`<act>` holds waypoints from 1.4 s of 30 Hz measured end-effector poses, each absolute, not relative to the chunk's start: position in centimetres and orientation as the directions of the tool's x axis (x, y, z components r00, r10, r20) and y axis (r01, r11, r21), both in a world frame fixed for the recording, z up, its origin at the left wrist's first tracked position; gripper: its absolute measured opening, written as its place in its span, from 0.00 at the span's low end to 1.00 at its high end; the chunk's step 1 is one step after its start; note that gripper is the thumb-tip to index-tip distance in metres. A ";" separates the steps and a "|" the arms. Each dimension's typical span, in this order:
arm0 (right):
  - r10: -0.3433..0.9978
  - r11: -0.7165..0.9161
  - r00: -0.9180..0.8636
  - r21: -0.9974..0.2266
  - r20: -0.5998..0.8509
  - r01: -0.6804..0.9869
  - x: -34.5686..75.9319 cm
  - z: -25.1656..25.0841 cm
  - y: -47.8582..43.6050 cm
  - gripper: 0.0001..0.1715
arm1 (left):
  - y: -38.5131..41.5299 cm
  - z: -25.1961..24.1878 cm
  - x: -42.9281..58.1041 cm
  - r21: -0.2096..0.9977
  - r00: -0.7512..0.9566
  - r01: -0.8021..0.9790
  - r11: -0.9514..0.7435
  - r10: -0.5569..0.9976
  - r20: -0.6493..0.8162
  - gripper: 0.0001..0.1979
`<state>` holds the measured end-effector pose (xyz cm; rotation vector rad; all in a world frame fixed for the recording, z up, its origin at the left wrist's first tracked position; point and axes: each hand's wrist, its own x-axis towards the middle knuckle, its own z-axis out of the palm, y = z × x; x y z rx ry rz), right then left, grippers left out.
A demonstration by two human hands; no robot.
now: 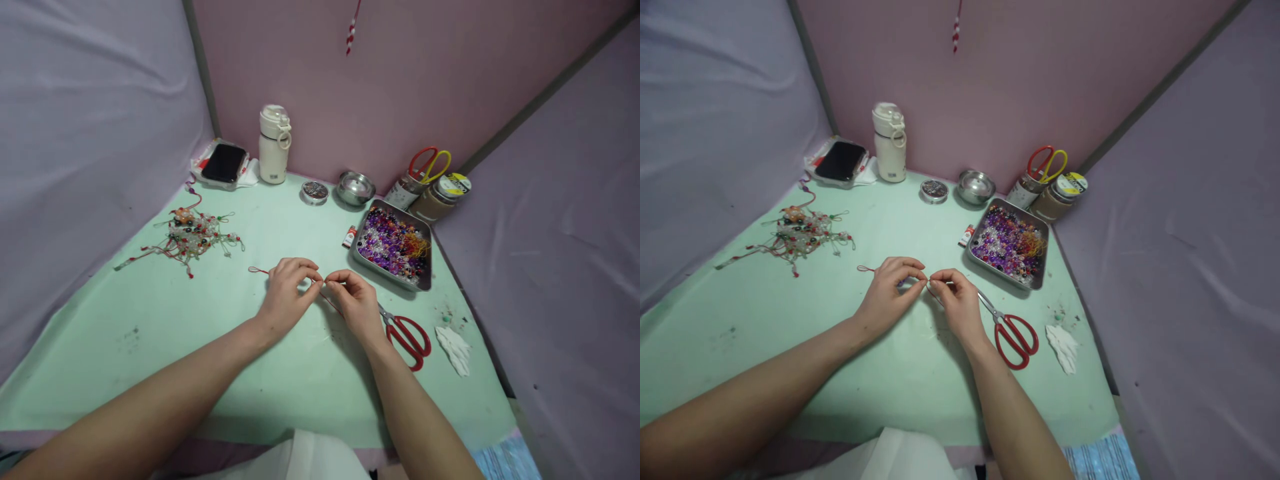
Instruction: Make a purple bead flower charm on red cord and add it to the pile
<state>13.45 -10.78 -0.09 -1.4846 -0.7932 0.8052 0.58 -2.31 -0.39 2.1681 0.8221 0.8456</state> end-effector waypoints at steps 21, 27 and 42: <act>0.837 -0.083 0.544 -0.996 -0.058 0.021 13.6 -0.6 -10.6 0.09 | -2.4 -0.3 0.3 0.560 0.638 0.305 -0.770 0.602 0.480 0.05; 0.858 -0.117 0.499 -0.992 -0.125 -0.046 13.6 -0.9 -10.7 0.12 | -2.1 -0.6 0.3 0.520 0.647 0.285 -0.805 0.562 0.516 0.06; 0.861 -0.158 0.509 -0.954 -0.008 0.253 13.6 -0.2 -11.1 0.12 | -1.9 -0.8 0.4 0.510 0.591 0.286 -0.811 0.568 0.572 0.06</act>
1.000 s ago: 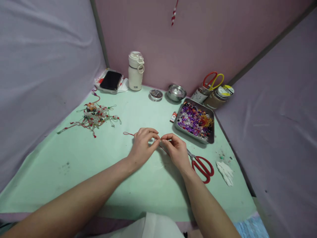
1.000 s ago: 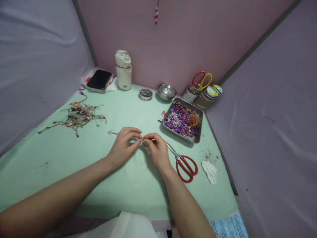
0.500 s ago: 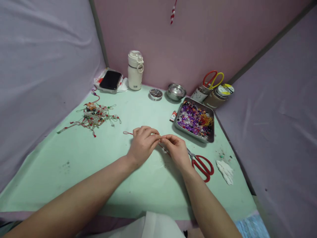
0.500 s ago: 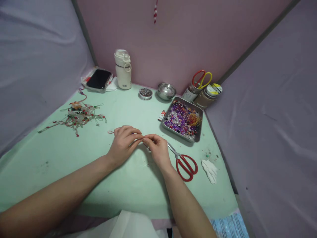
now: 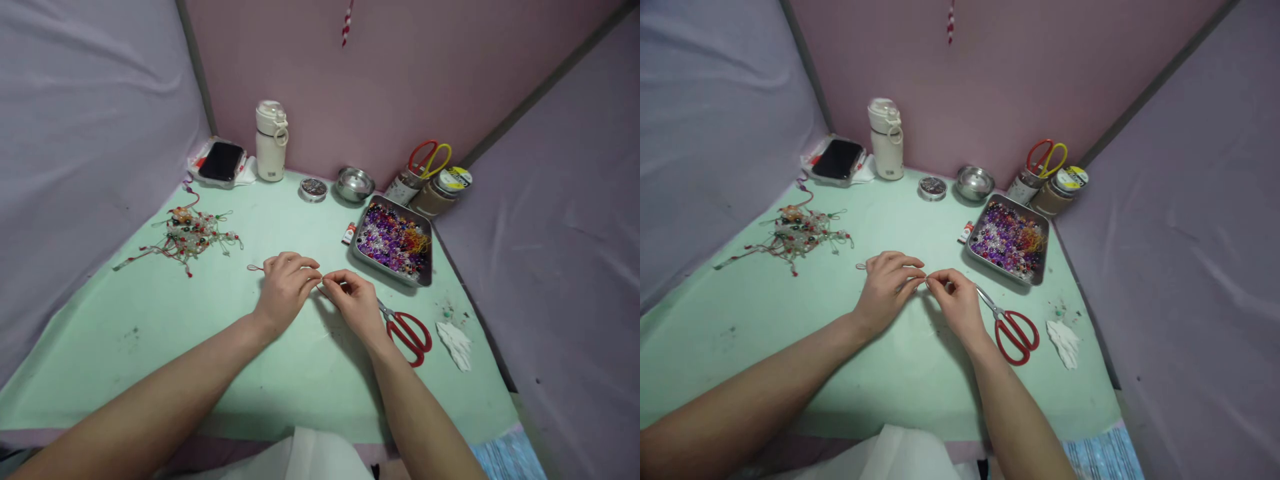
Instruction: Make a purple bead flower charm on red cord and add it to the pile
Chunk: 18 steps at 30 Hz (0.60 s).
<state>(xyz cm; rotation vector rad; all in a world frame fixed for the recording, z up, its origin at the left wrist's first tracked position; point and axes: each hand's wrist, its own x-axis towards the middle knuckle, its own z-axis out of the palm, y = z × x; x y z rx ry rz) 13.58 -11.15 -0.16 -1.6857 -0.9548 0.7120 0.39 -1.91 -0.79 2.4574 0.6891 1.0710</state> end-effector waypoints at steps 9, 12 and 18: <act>0.841 -0.079 0.518 -0.911 0.158 0.405 13.8 -0.4 -11.1 0.06 | -2.2 -0.5 0.4 0.487 0.614 0.304 -0.819 0.559 0.557 0.04; 0.756 0.019 0.611 -0.942 0.233 0.335 14.1 0.0 -11.2 0.06 | -2.3 -0.5 0.4 0.490 0.612 0.339 -0.803 0.584 0.533 0.03; 0.632 0.276 0.689 -0.933 0.356 0.230 14.4 0.4 -11.4 0.05 | -2.2 -1.1 0.5 0.450 0.640 0.443 -0.775 0.625 0.448 0.03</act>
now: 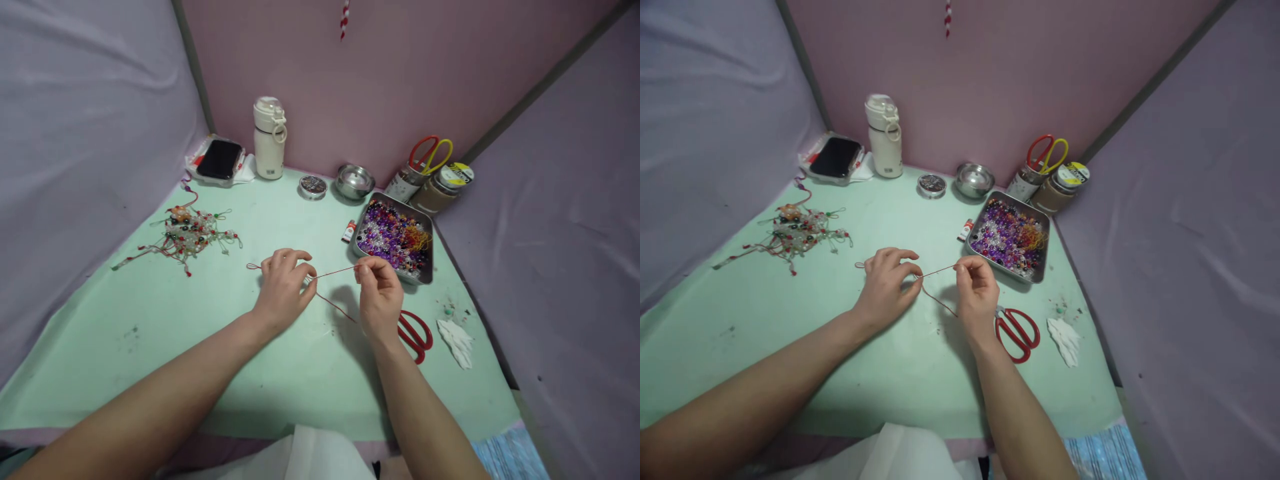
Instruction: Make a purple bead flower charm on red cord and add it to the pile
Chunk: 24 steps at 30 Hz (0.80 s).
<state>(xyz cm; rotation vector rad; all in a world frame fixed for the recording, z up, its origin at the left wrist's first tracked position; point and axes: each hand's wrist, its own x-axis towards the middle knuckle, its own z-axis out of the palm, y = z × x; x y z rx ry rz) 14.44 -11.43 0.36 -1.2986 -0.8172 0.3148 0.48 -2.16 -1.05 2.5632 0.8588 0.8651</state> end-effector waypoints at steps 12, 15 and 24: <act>0.602 0.367 0.723 -0.922 0.338 0.125 14.7 0.1 -11.5 0.05 | -2.0 -1.1 0.6 0.492 0.686 0.434 -0.754 0.631 0.362 0.06; 0.589 0.357 0.732 -0.923 0.342 0.144 14.9 0.3 -11.6 0.06 | -1.9 -0.9 0.7 0.530 0.672 0.415 -0.740 0.642 0.369 0.07; 0.774 -0.104 0.558 -0.811 0.298 0.576 15.4 -0.4 -11.4 0.09 | -1.9 -0.1 0.6 0.664 0.642 0.405 -0.628 0.713 0.283 0.06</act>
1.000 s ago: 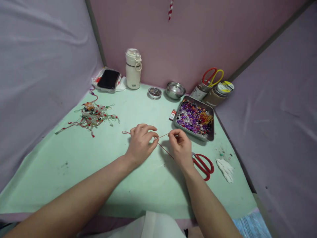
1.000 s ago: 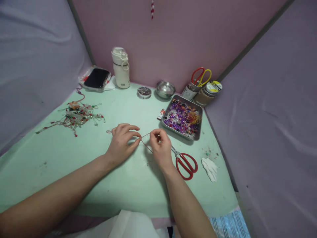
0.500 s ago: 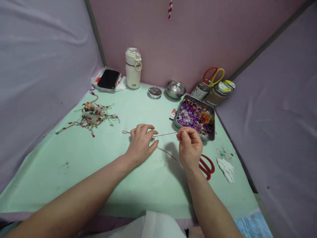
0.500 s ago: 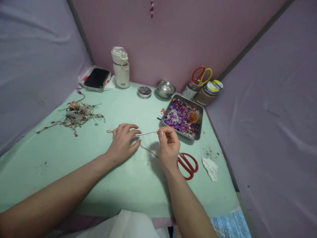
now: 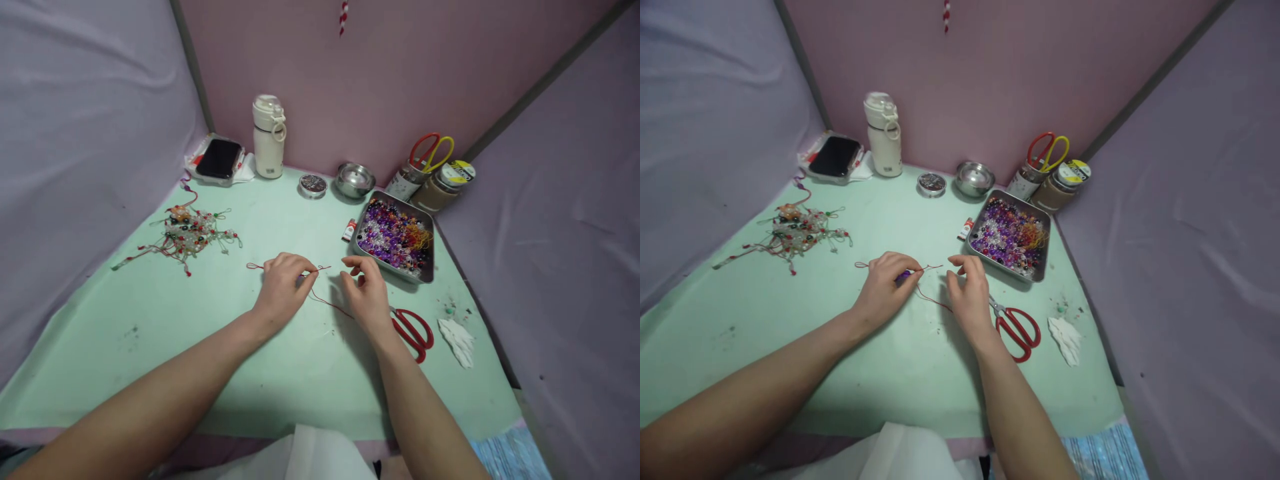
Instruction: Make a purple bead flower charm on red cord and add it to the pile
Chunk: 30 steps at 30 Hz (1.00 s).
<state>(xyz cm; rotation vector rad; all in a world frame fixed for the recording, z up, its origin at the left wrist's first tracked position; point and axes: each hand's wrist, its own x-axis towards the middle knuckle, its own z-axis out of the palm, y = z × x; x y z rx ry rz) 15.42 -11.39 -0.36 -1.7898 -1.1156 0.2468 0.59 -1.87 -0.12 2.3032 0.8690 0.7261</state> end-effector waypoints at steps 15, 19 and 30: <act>0.827 0.018 0.359 -0.658 0.433 0.753 15.3 -1.3 -11.0 0.08 | -2.3 -0.6 0.6 0.690 0.741 0.289 -0.663 0.612 0.277 0.06; 0.754 0.097 0.486 -0.807 0.442 0.583 14.3 -0.9 -11.1 0.06 | -2.2 -0.6 0.6 0.693 0.728 0.294 -0.658 0.624 0.284 0.06; 0.834 0.046 0.552 -0.992 -0.028 -0.119 13.6 -1.7 -10.3 0.08 | -1.2 -0.5 0.6 0.813 0.664 0.200 -0.546 0.686 0.297 0.06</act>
